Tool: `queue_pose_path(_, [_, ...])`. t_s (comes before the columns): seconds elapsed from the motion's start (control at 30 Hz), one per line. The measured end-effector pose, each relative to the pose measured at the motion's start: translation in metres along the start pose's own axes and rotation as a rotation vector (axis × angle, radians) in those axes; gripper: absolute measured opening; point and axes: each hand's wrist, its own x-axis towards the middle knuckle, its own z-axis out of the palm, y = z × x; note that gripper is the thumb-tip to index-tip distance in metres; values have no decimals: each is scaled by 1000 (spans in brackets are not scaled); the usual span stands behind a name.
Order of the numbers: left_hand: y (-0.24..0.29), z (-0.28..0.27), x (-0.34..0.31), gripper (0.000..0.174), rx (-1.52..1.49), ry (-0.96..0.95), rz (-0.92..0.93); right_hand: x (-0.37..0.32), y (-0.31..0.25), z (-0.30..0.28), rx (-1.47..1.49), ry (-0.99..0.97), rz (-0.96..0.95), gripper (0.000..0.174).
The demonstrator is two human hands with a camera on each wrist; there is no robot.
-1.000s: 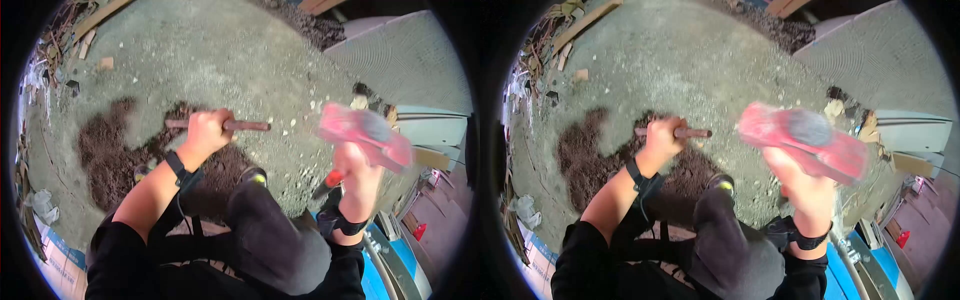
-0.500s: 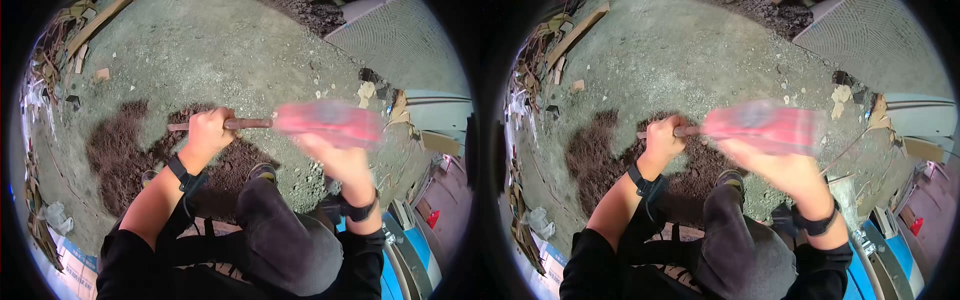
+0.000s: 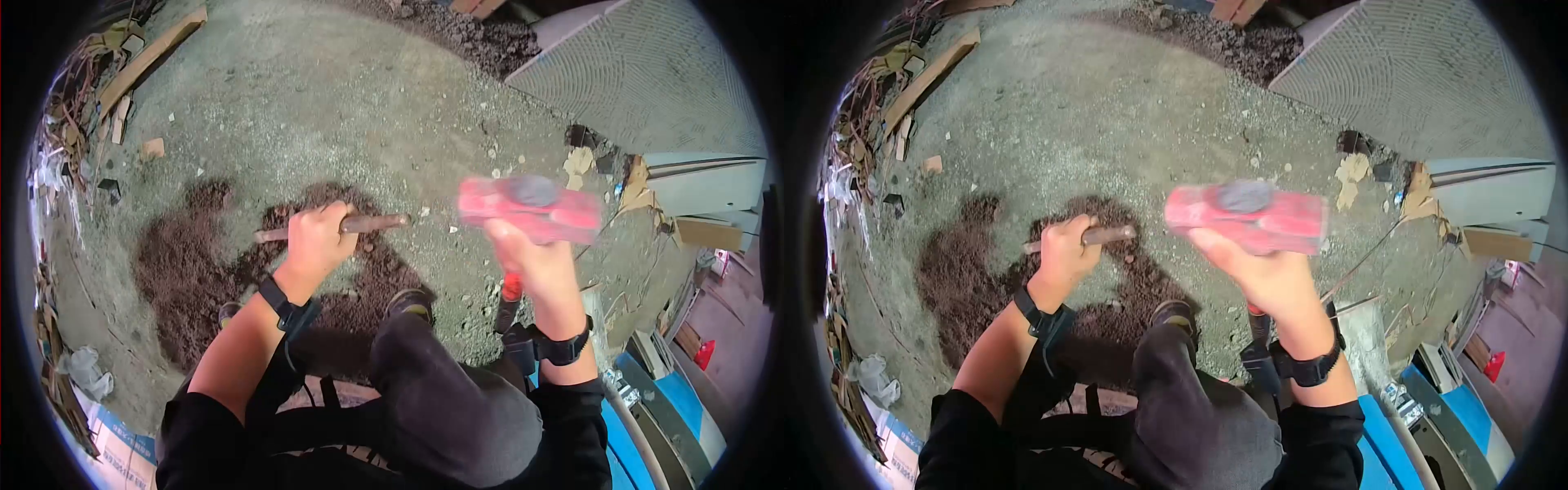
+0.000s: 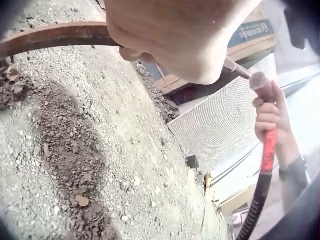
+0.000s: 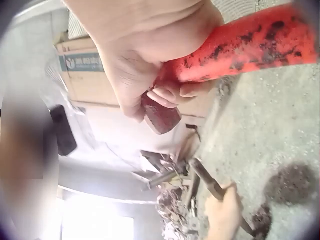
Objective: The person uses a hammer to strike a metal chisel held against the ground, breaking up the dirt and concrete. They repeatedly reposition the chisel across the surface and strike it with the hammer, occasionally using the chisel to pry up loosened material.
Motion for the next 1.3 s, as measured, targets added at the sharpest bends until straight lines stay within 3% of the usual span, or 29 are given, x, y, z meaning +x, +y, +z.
queue_pose_path(0.1, [7, -1, -1, 8, 16, -32, -47, -23, -23, -20, 80, 151, 503, 28])
queue_pose_path(0.17, [5, 0, -3, 8, 32, -53, -42, -12, -3, 12, 0, 52, 301, 33])
queue_pose_path(0.2, [5, 2, -3, 9, 42, -81, -43, -7, 11, 31, -3, -60, 111, 36])
queue_pose_path(0.23, [3, 5, -2, 9, 67, -49, -33, -7, 11, 25, 35, -140, 263, 39])
queue_pose_path(0.33, [-5, 4, 0, 8, 59, -14, -21, -2, -6, 8, -4, -134, 116, 37])
queue_pose_path(0.47, [-3, -2, -5, 9, -10, 26, -4, -7, -11, 13, 276, -23, 216, 37])
queue_pose_path(0.5, [-5, -2, -2, 9, -8, 35, 5, -6, 6, 26, 82, -126, 106, 39])
queue_pose_path(0.53, [-6, -3, -2, 9, 17, 14, -5, -3, 9, 32, 19, -188, 169, 39])
queue_pose_path(0.6, [0, -6, -7, 9, 39, 1, -35, 1, 6, 24, -45, -199, 74, 38])
queue_pose_path(0.73, [-8, -6, -12, 9, 21, 75, 22, -8, -28, 6, 37, -23, 221, 37])
queue_pose_path(0.77, [-6, -8, -14, 10, 27, 62, 12, -11, -34, 5, 83, 28, 174, 36])
queue_pose_path(0.83, [-7, -10, -13, 11, 26, 63, 11, -10, -23, 23, 30, -48, 125, 35])
queue_pose_path(0.87, [-6, -9, -11, 11, 28, 68, 18, -9, -8, 40, -65, -175, 146, 34])
queue_pose_path(0.93, [-5, -9, -11, 11, 27, 71, 3, -1, -15, 31, -196, -213, 76, 34])
queue_pose_path(0.97, [-8, -8, -11, 10, 20, 68, -3, 3, -21, 23, -206, -219, 68, 34])
queue_pose_path(1.03, [-10, -9, -9, 10, 23, 86, -5, 6, -31, 11, 67, -12, 46, 35])
queue_pose_path(1.1, [-5, -12, -11, 9, 29, 92, 10, -5, -34, 9, 85, 33, 83, 36])
queue_pose_path(1.17, [-5, -10, -12, 9, 49, 87, 9, -4, -22, 25, -22, -65, 66, 36])
queue_pose_path(1.2, [-2, -7, -14, 9, 62, 73, 4, -4, -6, 41, -148, -217, 65, 36])
queue_pose_path(1.23, [-5, -3, -18, 10, 82, 56, 32, -5, -5, 40, -186, -219, 209, 36])
queue_pose_path(1.3, [-8, -2, -19, 10, 90, 73, 5, -6, -12, 26, -115, -143, 138, 34])
